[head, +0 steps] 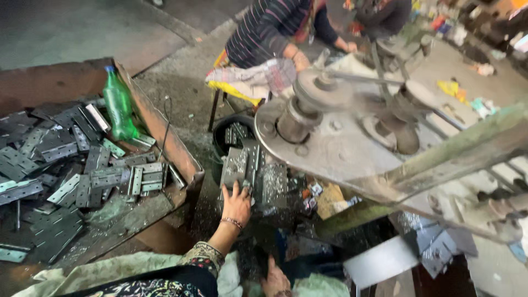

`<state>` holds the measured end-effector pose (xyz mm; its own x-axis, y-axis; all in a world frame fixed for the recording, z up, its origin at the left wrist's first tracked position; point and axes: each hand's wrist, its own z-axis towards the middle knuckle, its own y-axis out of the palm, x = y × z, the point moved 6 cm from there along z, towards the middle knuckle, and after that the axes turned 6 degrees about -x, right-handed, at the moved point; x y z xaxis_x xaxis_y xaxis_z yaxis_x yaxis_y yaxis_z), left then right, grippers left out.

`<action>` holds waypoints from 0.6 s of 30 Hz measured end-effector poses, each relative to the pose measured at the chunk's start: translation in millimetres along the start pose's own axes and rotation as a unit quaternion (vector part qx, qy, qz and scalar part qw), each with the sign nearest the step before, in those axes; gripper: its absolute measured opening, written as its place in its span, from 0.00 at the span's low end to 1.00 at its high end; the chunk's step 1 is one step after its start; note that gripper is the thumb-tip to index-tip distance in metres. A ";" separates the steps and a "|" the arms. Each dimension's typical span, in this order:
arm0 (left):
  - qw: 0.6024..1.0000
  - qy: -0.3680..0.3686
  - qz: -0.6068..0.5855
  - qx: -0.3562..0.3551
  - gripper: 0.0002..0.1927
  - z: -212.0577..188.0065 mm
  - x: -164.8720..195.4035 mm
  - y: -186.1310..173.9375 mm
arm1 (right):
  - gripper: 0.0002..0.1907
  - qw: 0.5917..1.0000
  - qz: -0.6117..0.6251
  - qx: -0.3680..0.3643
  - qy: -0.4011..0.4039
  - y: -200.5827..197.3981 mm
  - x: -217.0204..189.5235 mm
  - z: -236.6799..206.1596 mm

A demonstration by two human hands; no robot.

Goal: The person repeatedly picks small metal brackets from a nearby bin, places them into a press machine, and operates the press with a foot pedal. After each press, the person removes the processed bracket and returns it to the bin. The cycle continues throughout the clip.

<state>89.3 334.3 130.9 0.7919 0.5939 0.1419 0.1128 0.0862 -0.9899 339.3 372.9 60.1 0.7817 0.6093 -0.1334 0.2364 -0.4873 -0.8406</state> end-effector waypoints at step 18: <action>1.000 0.010 0.012 -0.019 0.20 22.5 -4.5 -6.8 | 0.46 0.998 -0.051 -0.002 -0.031 -1.8 3.7 6.6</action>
<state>71.5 349.1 137.0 0.8059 0.5800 0.1188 0.1165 0.0414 -0.9923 338.0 380.2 57.6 0.7169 0.6926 -0.0800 0.3142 -0.4234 -0.8497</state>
